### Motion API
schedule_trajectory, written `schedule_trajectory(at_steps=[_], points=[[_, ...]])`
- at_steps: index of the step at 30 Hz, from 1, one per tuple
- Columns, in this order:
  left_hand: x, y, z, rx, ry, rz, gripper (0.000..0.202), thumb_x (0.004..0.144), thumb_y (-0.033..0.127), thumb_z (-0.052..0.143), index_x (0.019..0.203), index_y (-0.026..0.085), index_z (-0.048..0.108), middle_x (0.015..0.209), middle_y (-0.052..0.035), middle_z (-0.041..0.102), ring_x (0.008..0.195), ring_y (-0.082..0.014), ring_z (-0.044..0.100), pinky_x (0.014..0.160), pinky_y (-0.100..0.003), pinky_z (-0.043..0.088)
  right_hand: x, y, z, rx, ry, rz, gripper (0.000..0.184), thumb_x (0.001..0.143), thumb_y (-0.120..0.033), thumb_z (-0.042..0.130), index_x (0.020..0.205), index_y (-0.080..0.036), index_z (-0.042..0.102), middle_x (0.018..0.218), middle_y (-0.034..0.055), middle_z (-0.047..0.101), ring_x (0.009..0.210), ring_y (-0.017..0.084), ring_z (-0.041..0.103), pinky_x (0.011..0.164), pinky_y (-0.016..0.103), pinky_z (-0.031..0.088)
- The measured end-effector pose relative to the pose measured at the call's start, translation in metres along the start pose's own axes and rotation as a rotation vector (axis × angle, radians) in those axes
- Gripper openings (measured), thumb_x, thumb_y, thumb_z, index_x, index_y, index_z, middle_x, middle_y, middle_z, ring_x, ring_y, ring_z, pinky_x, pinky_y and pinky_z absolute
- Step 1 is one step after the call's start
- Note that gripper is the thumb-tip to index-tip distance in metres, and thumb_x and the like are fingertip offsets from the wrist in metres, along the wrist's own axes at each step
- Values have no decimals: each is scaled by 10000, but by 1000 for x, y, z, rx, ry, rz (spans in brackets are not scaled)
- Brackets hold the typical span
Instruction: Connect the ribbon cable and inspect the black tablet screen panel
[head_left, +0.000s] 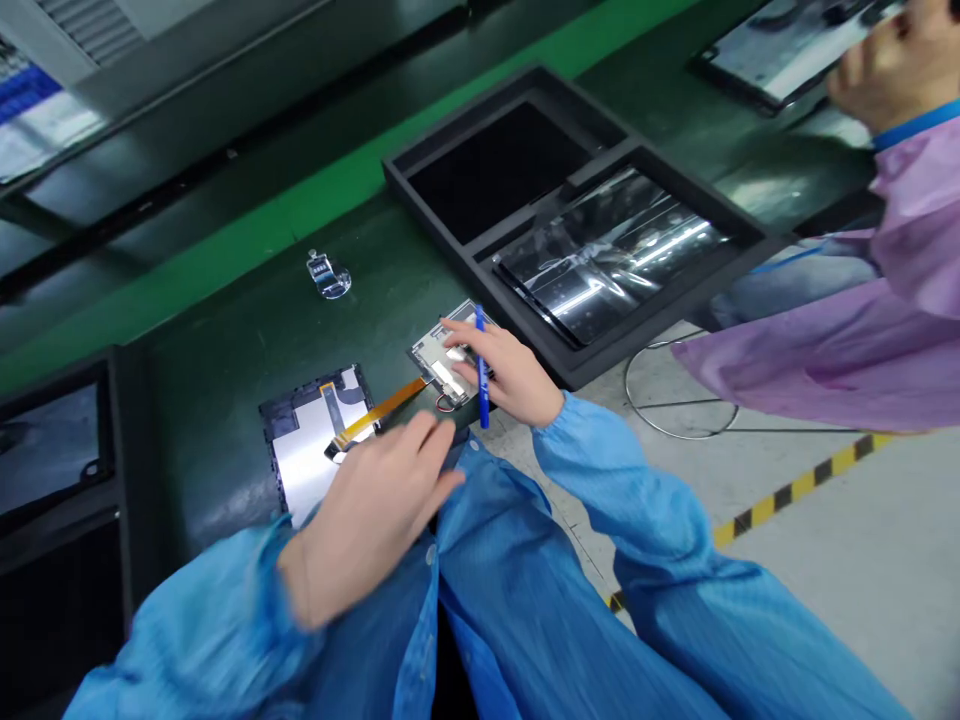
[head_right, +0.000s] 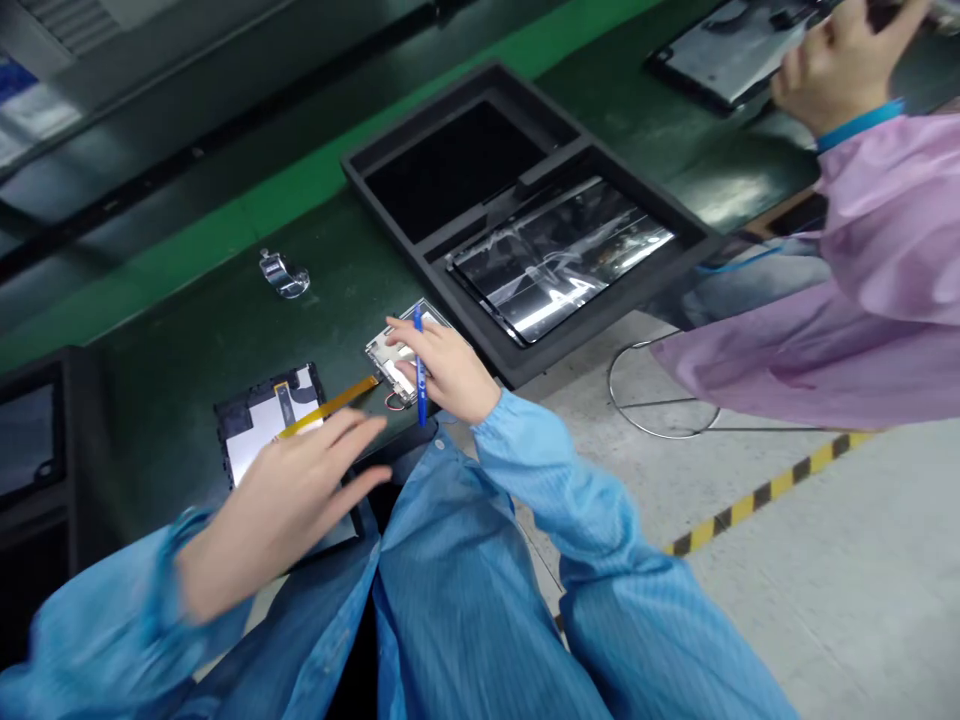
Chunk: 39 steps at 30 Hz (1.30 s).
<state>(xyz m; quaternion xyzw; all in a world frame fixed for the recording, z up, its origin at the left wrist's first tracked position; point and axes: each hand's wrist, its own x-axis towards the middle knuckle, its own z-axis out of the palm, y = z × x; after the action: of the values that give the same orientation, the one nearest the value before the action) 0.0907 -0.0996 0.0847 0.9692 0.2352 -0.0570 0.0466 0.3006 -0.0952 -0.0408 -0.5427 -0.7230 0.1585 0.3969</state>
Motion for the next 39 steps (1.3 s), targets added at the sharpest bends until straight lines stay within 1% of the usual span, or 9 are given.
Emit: schedule_trajectory(at_steps=[2,4,6,9,12,14,18,29,39], points=[[-15,-3,-19,-60,99,158,260,1047,285,412,1100,159,633,1026,-61,703,771,-189,680,573,-313,494,-19,-15,4,58,207,177,140,965,-235,539,1085,-223,609,1151,75,726,1026,209,676,905,354,538],[-9,-18,-20,-47,126,216,290,1048,221,369,1012,176,654,963,-52,708,794,-185,668,619,-309,491,-36,-29,19,77,302,280,86,927,-182,560,974,-233,612,959,29,723,876,179,674,808,297,539],[18,-41,-2,4,106,198,269,1031,215,407,976,172,667,922,-61,702,808,-206,644,681,-332,494,-45,-39,37,35,326,315,87,889,-156,587,928,-232,600,891,14,694,834,177,654,762,280,527],[66,-75,41,-45,-11,233,212,987,157,463,1024,156,671,1051,-93,709,961,-237,635,790,-361,493,-44,-44,59,-132,355,348,74,883,-165,597,920,-229,589,853,17,665,827,193,632,736,287,511],[90,-93,70,-176,-33,317,174,980,193,499,1007,155,667,1041,-93,705,1005,-235,619,857,-356,480,-38,-45,67,-244,366,359,57,914,-182,572,885,-230,583,815,16,649,801,196,616,718,291,492],[91,-96,75,-229,-24,376,198,996,235,487,1007,154,668,1060,-103,703,1012,-235,614,883,-351,469,-36,-46,67,-274,369,359,82,928,-181,557,864,-229,580,783,13,639,775,193,604,700,290,476],[86,-95,70,-200,-17,429,231,1003,229,458,1045,153,672,1117,-115,699,1024,-242,613,876,-354,446,-38,-50,67,-324,373,367,99,931,-182,556,844,-227,567,751,2,634,738,181,598,670,279,454],[98,-95,68,-115,-18,574,259,1001,242,419,995,142,657,996,-108,704,958,-245,603,771,-374,370,-36,-47,80,-314,512,360,147,871,-157,553,769,-239,486,708,-7,610,685,167,577,664,274,471],[102,-96,72,-125,-39,592,266,988,242,397,913,163,639,910,-86,698,907,-237,588,808,-379,383,-36,-47,86,-225,529,422,167,858,-160,544,729,-245,479,726,10,611,712,178,588,698,291,498]])
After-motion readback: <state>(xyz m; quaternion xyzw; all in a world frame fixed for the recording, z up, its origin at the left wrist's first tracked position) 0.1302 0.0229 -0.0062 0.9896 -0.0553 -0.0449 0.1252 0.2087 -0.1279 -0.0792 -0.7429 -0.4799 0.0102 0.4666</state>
